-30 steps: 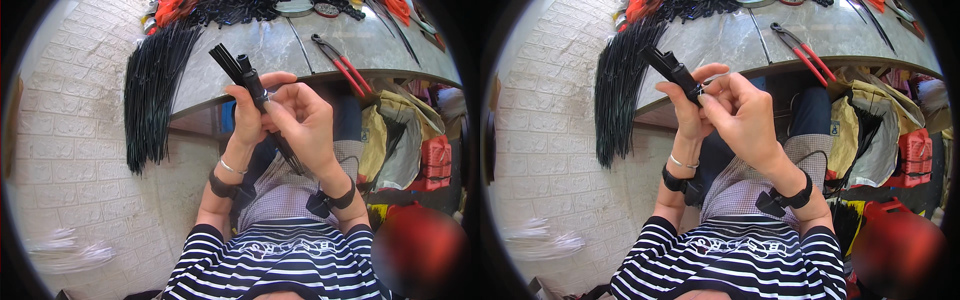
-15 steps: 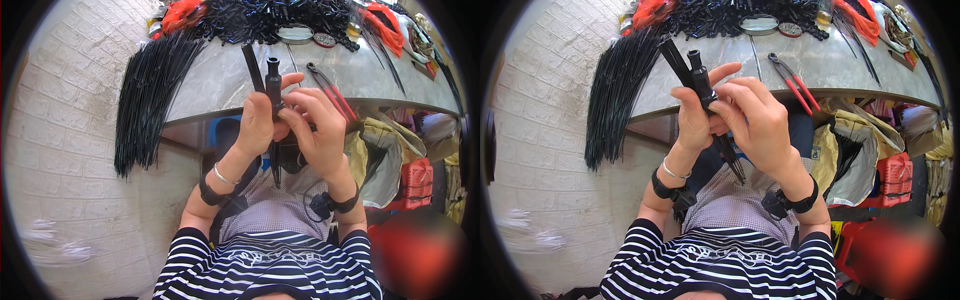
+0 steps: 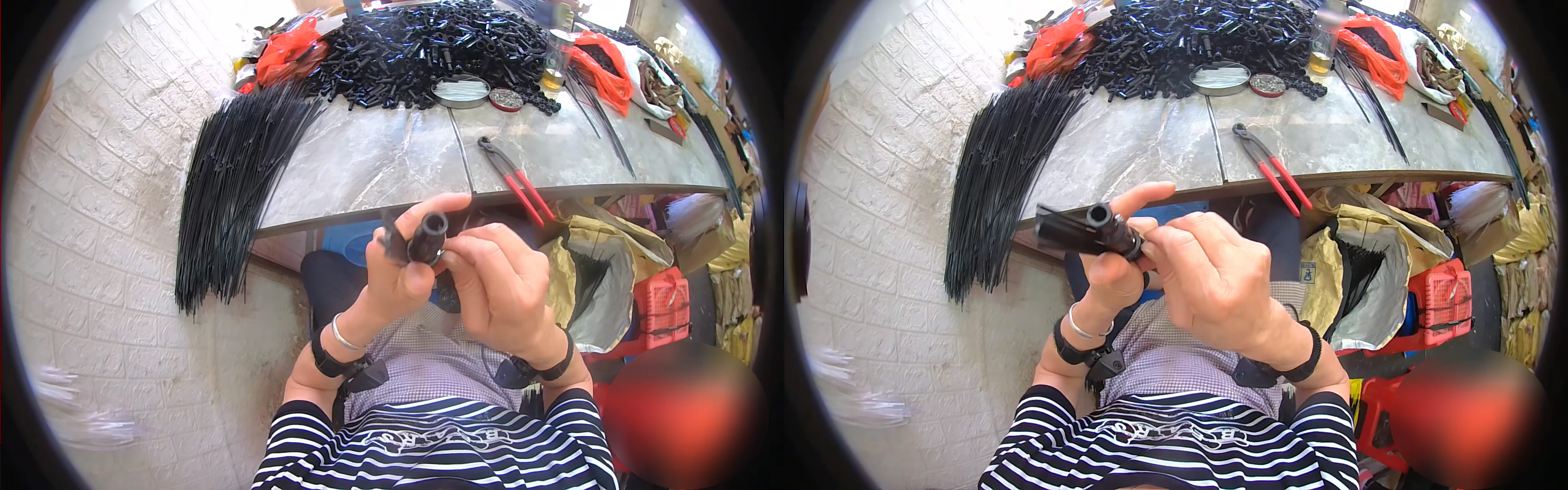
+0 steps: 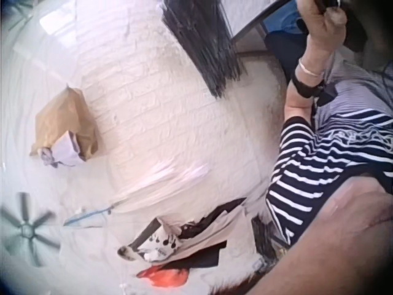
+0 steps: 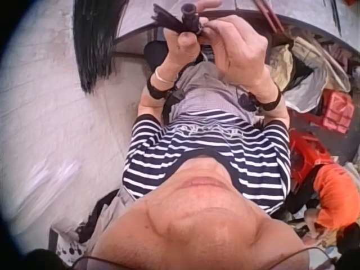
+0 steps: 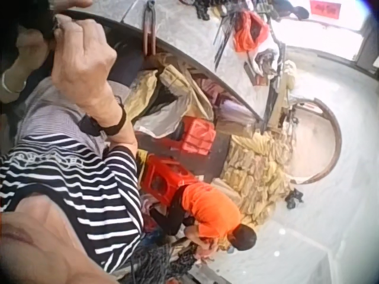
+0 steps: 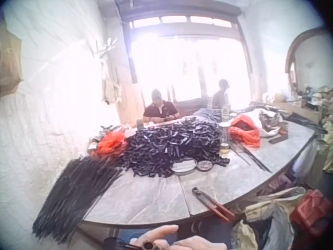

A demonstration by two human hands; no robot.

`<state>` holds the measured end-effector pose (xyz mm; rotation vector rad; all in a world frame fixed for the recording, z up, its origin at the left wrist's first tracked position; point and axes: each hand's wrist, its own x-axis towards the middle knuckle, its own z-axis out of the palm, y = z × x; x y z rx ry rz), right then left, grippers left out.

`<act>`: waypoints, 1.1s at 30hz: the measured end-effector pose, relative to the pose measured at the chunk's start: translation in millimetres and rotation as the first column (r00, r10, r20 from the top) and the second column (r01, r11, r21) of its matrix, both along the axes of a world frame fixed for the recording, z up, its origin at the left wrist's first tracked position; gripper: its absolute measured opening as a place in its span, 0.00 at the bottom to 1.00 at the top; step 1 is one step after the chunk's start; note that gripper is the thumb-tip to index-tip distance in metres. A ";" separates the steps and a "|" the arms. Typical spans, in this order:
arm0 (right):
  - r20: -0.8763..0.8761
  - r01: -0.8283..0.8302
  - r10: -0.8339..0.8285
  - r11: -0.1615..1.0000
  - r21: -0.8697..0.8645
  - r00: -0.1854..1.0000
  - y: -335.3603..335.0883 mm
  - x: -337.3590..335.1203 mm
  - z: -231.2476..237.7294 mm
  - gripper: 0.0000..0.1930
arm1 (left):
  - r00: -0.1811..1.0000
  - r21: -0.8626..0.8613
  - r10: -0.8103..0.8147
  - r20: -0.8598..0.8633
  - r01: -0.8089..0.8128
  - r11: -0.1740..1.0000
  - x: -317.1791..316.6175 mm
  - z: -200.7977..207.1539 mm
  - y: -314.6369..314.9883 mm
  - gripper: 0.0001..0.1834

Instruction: Assembling black umbrella ribs into a central hub and securing them with wire using pliers.

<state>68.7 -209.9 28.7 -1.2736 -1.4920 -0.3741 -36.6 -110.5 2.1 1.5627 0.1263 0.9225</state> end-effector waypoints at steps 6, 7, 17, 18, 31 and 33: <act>-0.761 -0.575 0.165 0.757 -0.310 0.628 -20.7 10.6 8.0 0.07 | 0.994 0.276 0.007 0.108 -0.037 0.960 4.1 -22.2 6.0 0.47; -0.758 -0.565 0.155 0.762 -0.316 0.633 -20.5 16.6 5.7 0.07 | 0.993 0.305 -0.017 0.114 -0.019 0.952 4.5 -22.1 7.8 0.46; 0.422 0.540 -0.337 0.485 -0.688 0.841 44.1 141.6 -107.4 0.45 | 0.998 -0.213 -0.055 -0.010 0.052 0.976 26.9 -68.7 70.3 0.39; 0.457 0.557 -0.318 0.483 -0.675 0.830 47.7 148.2 -110.7 0.42 | 0.996 -0.219 -0.085 0.026 0.089 0.972 27.0 -68.5 77.4 0.38; -0.607 -0.332 -0.337 0.601 -0.727 0.719 34.0 126.4 -61.9 0.11 | 0.975 -0.287 0.162 -0.149 -0.199 0.937 15.5 -82.9 90.5 0.37; -0.682 -0.436 -0.248 0.610 -0.662 0.688 30.5 104.8 -50.0 0.14 | 0.982 -0.327 0.165 -0.092 -0.186 0.927 22.2 -76.0 96.6 0.38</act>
